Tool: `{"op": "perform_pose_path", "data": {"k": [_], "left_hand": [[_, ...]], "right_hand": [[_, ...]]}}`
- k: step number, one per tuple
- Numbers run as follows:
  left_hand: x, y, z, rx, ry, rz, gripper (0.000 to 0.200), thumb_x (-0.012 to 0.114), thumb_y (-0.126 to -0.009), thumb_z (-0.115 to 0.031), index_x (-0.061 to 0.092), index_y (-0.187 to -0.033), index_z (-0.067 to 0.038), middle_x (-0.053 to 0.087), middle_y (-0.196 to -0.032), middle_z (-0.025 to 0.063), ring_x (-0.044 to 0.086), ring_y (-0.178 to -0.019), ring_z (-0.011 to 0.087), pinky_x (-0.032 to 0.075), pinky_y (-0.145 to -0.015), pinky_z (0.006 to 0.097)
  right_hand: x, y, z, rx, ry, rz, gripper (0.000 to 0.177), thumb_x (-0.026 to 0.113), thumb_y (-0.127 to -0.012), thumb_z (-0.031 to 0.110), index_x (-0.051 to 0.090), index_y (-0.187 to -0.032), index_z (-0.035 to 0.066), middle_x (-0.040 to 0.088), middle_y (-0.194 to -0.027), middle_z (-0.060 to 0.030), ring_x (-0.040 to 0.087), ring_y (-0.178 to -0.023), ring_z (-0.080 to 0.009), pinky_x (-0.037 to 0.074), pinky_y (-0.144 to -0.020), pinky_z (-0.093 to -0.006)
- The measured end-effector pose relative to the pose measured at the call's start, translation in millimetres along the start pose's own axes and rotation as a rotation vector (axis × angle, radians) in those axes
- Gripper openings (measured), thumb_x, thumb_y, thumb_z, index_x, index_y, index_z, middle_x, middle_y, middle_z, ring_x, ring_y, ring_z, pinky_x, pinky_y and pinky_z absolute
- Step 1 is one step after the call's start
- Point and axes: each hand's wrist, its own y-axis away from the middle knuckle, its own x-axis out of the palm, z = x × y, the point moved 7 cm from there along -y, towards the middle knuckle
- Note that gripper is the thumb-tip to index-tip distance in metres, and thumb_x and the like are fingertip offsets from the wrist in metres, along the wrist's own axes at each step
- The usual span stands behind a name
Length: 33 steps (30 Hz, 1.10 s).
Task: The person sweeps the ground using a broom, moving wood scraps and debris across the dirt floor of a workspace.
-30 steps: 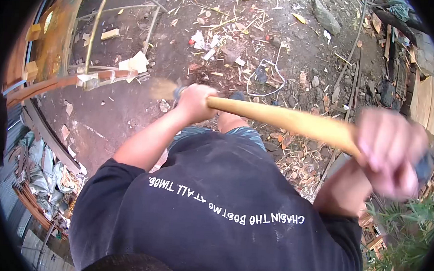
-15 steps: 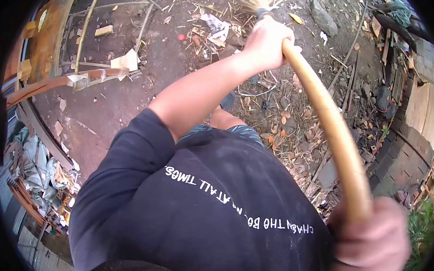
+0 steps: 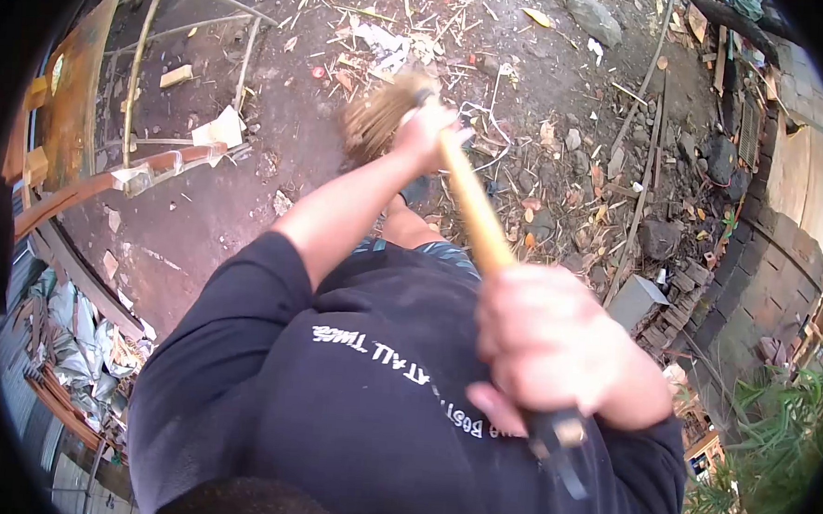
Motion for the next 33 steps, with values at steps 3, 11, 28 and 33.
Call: {"op": "perform_pose_path", "data": {"k": [3, 11, 28, 33], "left_hand": [[-34.7, -54.3, -76.4, 0.197, 0.114, -0.141, 0.033, 0.076, -0.085, -0.040, 0.066, -0.070, -0.013, 0.066, -0.070, 0.0078, 0.066, -0.072, 0.0322, 0.050, -0.073, 0.0465], [-120.3, 47.7, -120.3, 0.272, 0.145, -0.185, 0.034, 0.080, -0.081, -0.030, 0.058, -0.061, -0.015, 0.057, -0.058, 0.0049, 0.061, -0.058, 0.0280, 0.044, -0.062, 0.0422], [-137.3, 87.3, -48.5, 0.051, 0.046, 0.006, 0.027, 0.073, -0.086, -0.032, 0.064, -0.069, -0.013, 0.067, -0.069, 0.0071, 0.066, -0.072, 0.0317, 0.046, -0.073, 0.0461], [-45.3, 34.7, 57.8, 0.006, -0.198, 0.220, 0.030, 0.070, -0.089, -0.047, 0.074, -0.087, -0.018, 0.072, -0.085, 0.0063, 0.071, -0.086, 0.0288, 0.056, -0.076, 0.0457]], "right_hand": [[-46.8, 36.6, 54.7, -0.153, 0.148, -0.228, 0.033, 0.082, -0.079, 0.019, 0.053, -0.064, 0.013, 0.063, -0.069, -0.0004, 0.062, -0.060, -0.0215, 0.050, -0.057, -0.0394], [-138.6, 64.6, 62.6, -0.427, -0.610, -0.496, 0.026, 0.083, -0.078, 0.018, 0.058, -0.071, 0.016, 0.063, -0.061, 0.0043, 0.061, -0.053, -0.0105, 0.048, -0.054, -0.0256], [-106.6, 38.9, 37.5, -0.388, -0.622, -0.199, 0.014, 0.073, -0.085, 0.008, 0.063, -0.076, 0.011, 0.065, -0.070, -0.0007, 0.066, -0.064, -0.0173, 0.055, -0.062, -0.0307], [-15.4, -23.1, -33.4, 0.053, -0.264, -0.222, 0.026, 0.079, -0.075, 0.006, 0.053, -0.073, 0.008, 0.063, -0.076, -0.0051, 0.064, -0.074, -0.0273, 0.054, -0.075, -0.0465]]}}
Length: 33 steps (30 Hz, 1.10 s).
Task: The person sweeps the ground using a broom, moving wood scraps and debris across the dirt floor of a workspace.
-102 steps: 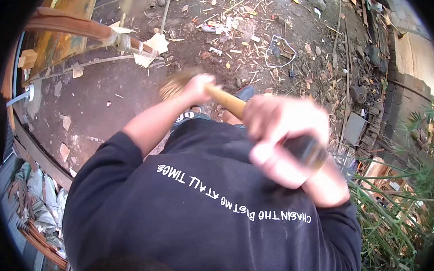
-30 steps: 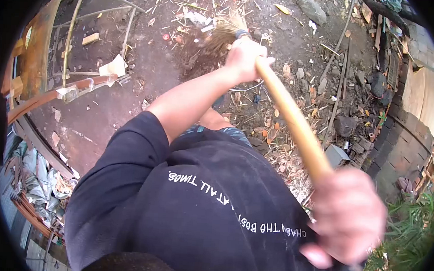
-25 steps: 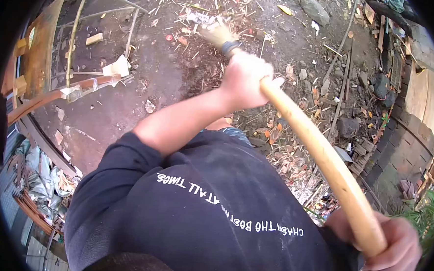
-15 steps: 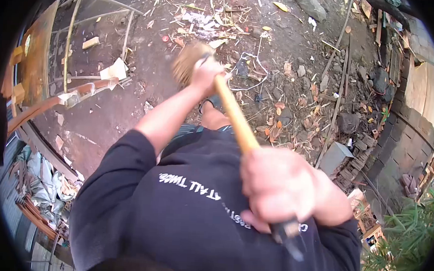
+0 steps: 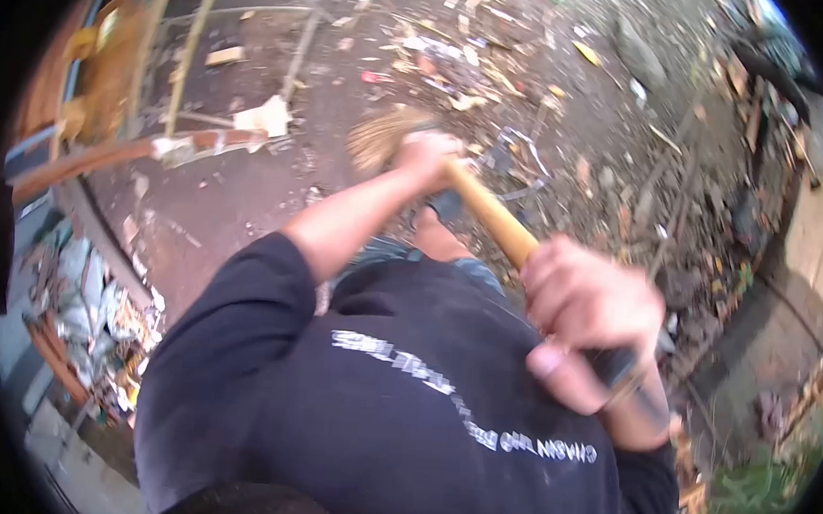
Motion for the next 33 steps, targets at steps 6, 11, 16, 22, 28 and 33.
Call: {"op": "perform_pose_path", "data": {"k": [6, 11, 16, 22, 28, 33], "left_hand": [[-114.7, -58.3, -91.2, 0.161, 0.140, -0.234, 0.028, 0.074, -0.079, -0.044, 0.069, -0.076, -0.016, 0.070, -0.077, 0.0074, 0.069, -0.075, 0.0327, 0.053, -0.074, 0.0473], [-154.3, 68.4, -77.5, 0.077, 0.293, -0.164, 0.024, 0.074, -0.074, -0.039, 0.067, -0.074, -0.016, 0.070, -0.075, 0.0077, 0.071, -0.074, 0.0312, 0.056, -0.071, 0.0479], [-158.3, 258.8, 47.5, -0.402, 0.228, 0.039, 0.026, 0.078, -0.080, -0.039, 0.068, -0.081, -0.015, 0.071, -0.081, 0.0100, 0.072, -0.081, 0.0355, 0.057, -0.070, 0.0481], [-126.4, 319.1, 188.2, -0.448, 0.260, 0.061, 0.025, 0.082, -0.078, -0.033, 0.068, -0.086, -0.014, 0.071, -0.082, 0.0113, 0.072, -0.084, 0.0357, 0.056, -0.075, 0.0478], [-162.7, 82.7, 151.5, 0.117, 0.361, -0.331, 0.023, 0.074, -0.086, -0.021, 0.060, -0.073, -0.008, 0.066, -0.083, 0.0152, 0.069, -0.079, 0.0335, 0.056, -0.074, 0.0443], [-257.3, 69.6, 111.3, 0.328, 0.458, -0.559, 0.028, 0.079, -0.082, -0.033, 0.067, -0.070, -0.011, 0.070, -0.077, 0.0121, 0.070, -0.080, 0.0352, 0.055, -0.077, 0.0451]], "right_hand": [[-25.9, 26.0, 136.0, -0.307, 0.344, 0.352, 0.034, 0.073, -0.089, 0.043, 0.056, -0.091, 0.014, 0.063, -0.082, -0.0039, 0.064, -0.075, -0.0252, 0.055, -0.074, -0.0553], [-73.1, -2.9, 162.9, -0.474, -0.285, 0.503, 0.034, 0.070, -0.092, 0.042, 0.053, -0.079, 0.016, 0.062, -0.077, 0.0000, 0.054, -0.065, -0.0148, 0.046, -0.064, -0.0365], [43.9, -101.1, 11.0, -0.060, -0.458, 0.109, 0.011, 0.056, -0.090, 0.016, 0.052, -0.089, 0.005, 0.061, -0.076, -0.0087, 0.057, -0.072, -0.0251, 0.047, -0.076, -0.0446], [184.3, -137.1, -89.2, 0.192, -0.475, -0.001, 0.030, 0.073, -0.091, 0.026, 0.051, -0.078, 0.011, 0.058, -0.072, -0.0046, 0.064, -0.077, -0.0268, 0.052, -0.089, -0.0530], [297.3, -169.3, 44.7, -0.212, 0.395, 0.365, 0.038, 0.084, -0.084, 0.029, 0.054, -0.071, 0.008, 0.061, -0.068, -0.0040, 0.067, -0.064, -0.0256, 0.056, -0.065, -0.0423], [346.2, -189.4, 116.8, -0.310, 0.682, 0.550, 0.040, 0.085, -0.083, 0.041, 0.057, -0.072, 0.015, 0.064, -0.068, 0.0014, 0.067, -0.065, -0.0176, 0.056, -0.065, -0.0333]]}}
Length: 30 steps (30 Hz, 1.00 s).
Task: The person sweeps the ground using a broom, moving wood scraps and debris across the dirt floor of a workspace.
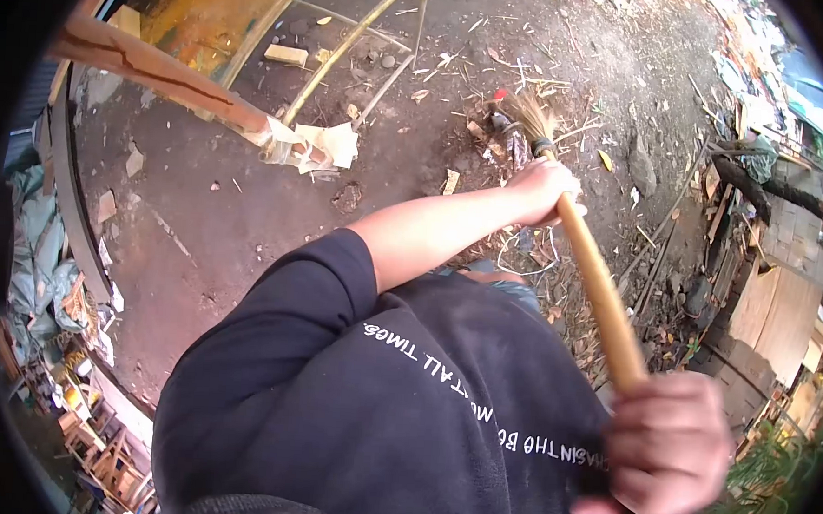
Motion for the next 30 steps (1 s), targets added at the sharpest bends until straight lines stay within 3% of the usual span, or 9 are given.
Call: {"op": "perform_pose_path", "data": {"k": [3, 7, 11, 16, 19, 22, 24, 27, 30], "left_hand": [[-24.9, -5.0, -24.2, -0.126, 0.050, 0.235, 0.015, 0.075, -0.079, -0.025, 0.068, -0.078, -0.012, 0.071, -0.079, 0.0120, 0.071, -0.079, 0.0355, 0.057, -0.079, 0.0464], [-42.3, 12.5, -8.9, -0.262, -0.013, 0.388, 0.017, 0.074, -0.076, -0.028, 0.070, -0.084, -0.013, 0.073, -0.083, 0.0112, 0.073, -0.082, 0.0325, 0.058, -0.080, 0.0463], [-15.5, 0.2, 80.7, -0.499, -0.212, 0.478, 0.019, 0.072, -0.079, -0.030, 0.074, -0.091, -0.015, 0.076, -0.091, 0.0102, 0.074, -0.092, 0.0304, 0.054, -0.090, 0.0480], [57.0, -66.7, 209.0, -0.622, -0.522, 0.524, 0.028, 0.068, -0.091, -0.039, 0.075, -0.099, -0.013, 0.076, -0.105, 0.0090, 0.071, -0.106, 0.0322, 0.048, -0.098, 0.0560], [100.9, -140.8, 184.0, -0.530, -0.340, 0.159, 0.032, 0.071, -0.088, -0.045, 0.077, -0.089, -0.013, 0.076, -0.098, 0.0106, 0.071, -0.099, 0.0330, 0.049, -0.094, 0.0534], [138.0, -223.4, 123.5, -0.183, -0.369, 0.184, 0.025, 0.076, -0.075, -0.041, 0.072, -0.072, -0.016, 0.073, -0.079, 0.0093, 0.071, -0.080, 0.0336, 0.053, -0.079, 0.0477], [139.2, -267.5, 80.8, -0.082, -0.202, 0.266, 0.021, 0.083, -0.070, -0.029, 0.069, -0.072, -0.014, 0.069, -0.076, 0.0099, 0.070, -0.077, 0.0352, 0.054, -0.072, 0.0458], [124.9, -299.0, 52.3, -0.088, -0.111, 0.210, 0.019, 0.080, -0.066, -0.019, 0.066, -0.075, -0.012, 0.068, -0.074, 0.0103, 0.068, -0.076, 0.0368, 0.053, -0.070, 0.0456], [98.9, -296.5, 81.9, -0.090, -0.048, 0.135, 0.021, 0.076, -0.070, -0.012, 0.063, -0.087, -0.010, 0.067, -0.080, 0.0115, 0.067, -0.081, 0.0385, 0.052, -0.075, 0.0465]], "right_hand": [[-83.8, 61.3, 2.6, -0.119, -0.226, -0.486, 0.033, 0.083, -0.084, 0.042, 0.058, -0.077, 0.021, 0.061, -0.066, 0.0087, 0.060, -0.061, -0.0093, 0.048, -0.065, -0.0250], [-179.2, 154.4, -88.1, 0.015, -0.626, -0.647, 0.019, 0.075, -0.086, 0.033, 0.059, -0.083, 0.021, 0.057, -0.067, 0.0111, 0.055, -0.062, -0.0044, 0.044, -0.068, -0.0238], [-143.5, 174.0, -273.8, 0.233, -0.972, -0.790, 0.016, 0.065, -0.089, 0.019, 0.049, -0.087, 0.015, 0.052, -0.076, 0.0020, 0.054, -0.078, -0.0163, 0.044, -0.091, -0.0384], [-64.3, 88.4, -289.3, 0.185, -0.456, -0.288, 0.018, 0.078, -0.079, 0.010, 0.061, -0.073, 0.010, 0.064, -0.075, -0.0050, 0.066, -0.075, -0.0276, 0.056, -0.082, -0.0509], [-137.8, 117.9, -293.3, 0.084, -0.443, -0.178, 0.027, 0.078, -0.077, 0.020, 0.056, -0.069, 0.008, 0.058, -0.067, -0.0041, 0.063, -0.067, -0.0282, 0.055, -0.076, -0.0505], [-260.0, 161.5, -287.4, -0.163, -0.378, -0.248, 0.023, 0.080, -0.079, 0.020, 0.059, -0.073, 0.013, 0.065, -0.070, 0.0013, 0.066, -0.065, -0.0202, 0.056, -0.066, -0.0392], [-326.0, 196.6, -286.5, -0.339, -0.437, -0.087, 0.036, 0.091, -0.078, 0.044, 0.064, -0.078, 0.020, 0.070, -0.077, 0.0088, 0.069, -0.070, -0.0107, 0.057, -0.070, -0.0294], [-397.9, 255.6, -314.3, -0.396, -0.452, -0.510, 0.040, 0.090, -0.078, 0.052, 0.068, -0.091, 0.020, 0.073, -0.081, 0.0096, 0.071, -0.073, -0.0063, 0.054, -0.073, -0.0198], [-422.3, 264.0, -362.3, -0.377, -0.572, -1.032, 0.039, 0.081, -0.084, 0.047, 0.062, -0.088, 0.014, 0.062, -0.078, 0.0054, 0.056, -0.074, -0.0102, 0.040, -0.076, -0.0276]]}}
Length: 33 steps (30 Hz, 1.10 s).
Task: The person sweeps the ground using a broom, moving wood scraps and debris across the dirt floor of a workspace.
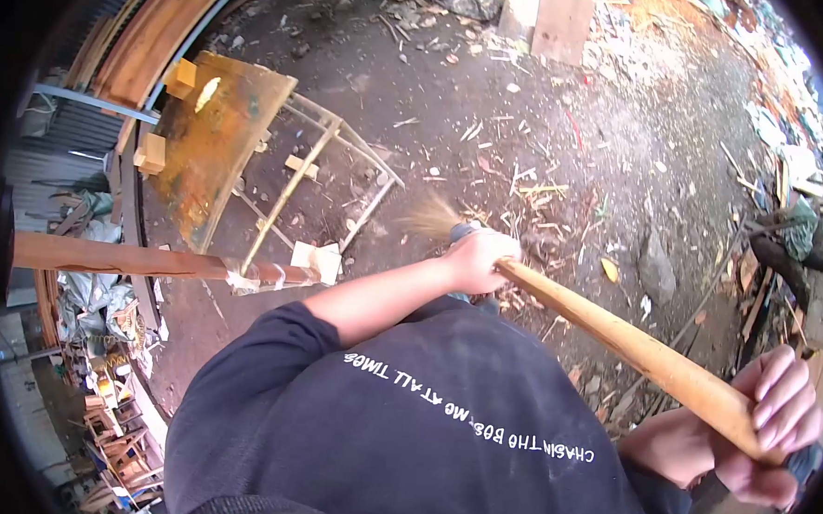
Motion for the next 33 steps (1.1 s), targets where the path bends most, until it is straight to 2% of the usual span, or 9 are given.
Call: {"op": "perform_pose_path", "data": {"k": [5, 9, 13, 18, 24, 27, 29, 32, 33], "left_hand": [[-47.7, 15.3, 65.4, -0.243, -0.169, -0.130, 0.013, 0.073, -0.077, -0.016, 0.064, -0.085, -0.012, 0.067, -0.080, 0.0111, 0.068, -0.083, 0.0389, 0.053, -0.076, 0.0492], [-77.3, -13.8, 117.6, -0.364, -0.134, -0.036, 0.017, 0.077, -0.080, -0.024, 0.067, -0.084, -0.011, 0.070, -0.080, 0.0132, 0.070, -0.079, 0.0388, 0.054, -0.070, 0.0486], [-119.8, -122.9, 177.1, -0.458, 0.002, 0.124, 0.020, 0.080, -0.077, -0.025, 0.068, -0.081, -0.010, 0.070, -0.077, 0.0128, 0.069, -0.073, 0.0372, 0.054, -0.066, 0.0445], [-185.2, -263.8, 284.0, -0.344, 0.069, 0.059, 0.015, 0.077, -0.077, -0.022, 0.069, -0.082, -0.010, 0.070, -0.077, 0.0119, 0.071, -0.073, 0.0325, 0.054, -0.065, 0.0441], [-353.3, -362.7, 334.2, -0.274, -0.128, -0.212, 0.013, 0.074, -0.074, -0.020, 0.067, -0.079, -0.011, 0.070, -0.075, 0.0139, 0.071, -0.073, 0.0376, 0.055, -0.068, 0.0478], [-451.1, -395.0, 370.6, -0.352, -0.317, -0.355, 0.007, 0.071, -0.072, -0.016, 0.064, -0.074, -0.019, 0.067, -0.073, 0.0018, 0.067, -0.076, 0.0278, 0.048, -0.085, 0.0428], [-518.0, -416.5, 394.2, -0.358, -0.469, -0.526, 0.009, 0.070, -0.077, -0.013, 0.063, -0.074, -0.019, 0.066, -0.072, 0.0007, 0.066, -0.073, 0.0250, 0.047, -0.086, 0.0414], [-615.7, -435.8, 445.1, -0.202, -0.554, -0.888, 0.013, 0.080, -0.076, -0.015, 0.068, -0.080, -0.016, 0.070, -0.071, 0.0048, 0.073, -0.068, 0.0262, 0.056, -0.065, 0.0394], [-641.8, -437.1, 489.4, -0.311, -0.365, -0.920, 0.015, 0.080, -0.074, -0.017, 0.070, -0.085, -0.017, 0.072, -0.083, 0.0048, 0.072, -0.085, 0.0288, 0.053, -0.082, 0.0423]], "right_hand": [[-22.6, -52.6, -80.3, 0.202, -0.366, -0.164, 0.036, 0.083, -0.086, 0.030, 0.053, -0.089, 0.010, 0.055, -0.078, 0.0034, 0.052, -0.073, -0.0100, 0.042, -0.071, -0.0262], [25.3, -116.7, -177.3, 0.305, -0.571, 0.235, 0.037, 0.092, -0.079, 0.020, 0.056, -0.085, 0.013, 0.065, -0.068, 0.0047, 0.063, -0.056, -0.0056, 0.055, -0.055, -0.0183], [27.9, -192.5, -268.7, 0.285, -0.346, 0.194, 0.037, 0.089, -0.081, 0.032, 0.056, -0.082, 0.015, 0.065, -0.067, 0.0052, 0.062, -0.054, -0.0050, 0.056, -0.055, -0.0207], [38.8, -309.5, -370.0, 0.239, -0.287, 0.336, 0.036, 0.090, -0.076, 0.036, 0.059, -0.075, 0.019, 0.065, -0.063, 0.0089, 0.062, -0.052, -0.0025, 0.053, -0.054, -0.0160], [42.7, -443.3, -468.1, 0.096, -0.475, 0.634, 0.041, 0.093, -0.070, 0.053, 0.069, -0.076, 0.021, 0.070, -0.070, 0.0110, 0.066, -0.059, -0.0003, 0.053, -0.058, -0.0141], [61.1, -492.5, -536.7, -0.023, -0.445, 0.640, 0.047, 0.090, -0.068, 0.063, 0.073, -0.080, 0.021, 0.069, -0.069, 0.0122, 0.065, -0.060, 0.0004, 0.051, -0.059, -0.0140], [77.0, -514.9, -587.5, -0.089, -0.416, 0.639, 0.052, 0.088, -0.066, 0.070, 0.075, -0.082, 0.022, 0.066, -0.068, 0.0131, 0.062, -0.059, 0.0008, 0.048, -0.059, -0.0137], [120.0, -513.2, -703.7, -0.056, -0.357, 0.683, 0.032, 0.081, -0.079, 0.047, 0.067, -0.081, 0.019, 0.061, -0.075, 0.0060, 0.059, -0.069, -0.0104, 0.046, -0.073, -0.0303], [141.3, -505.6, -749.3, -0.036, -0.339, 0.713, 0.026, 0.079, -0.083, 0.040, 0.064, -0.080, 0.018, 0.059, -0.077, 0.0037, 0.058, -0.073, -0.0142, 0.045, -0.078, -0.0358]]}}
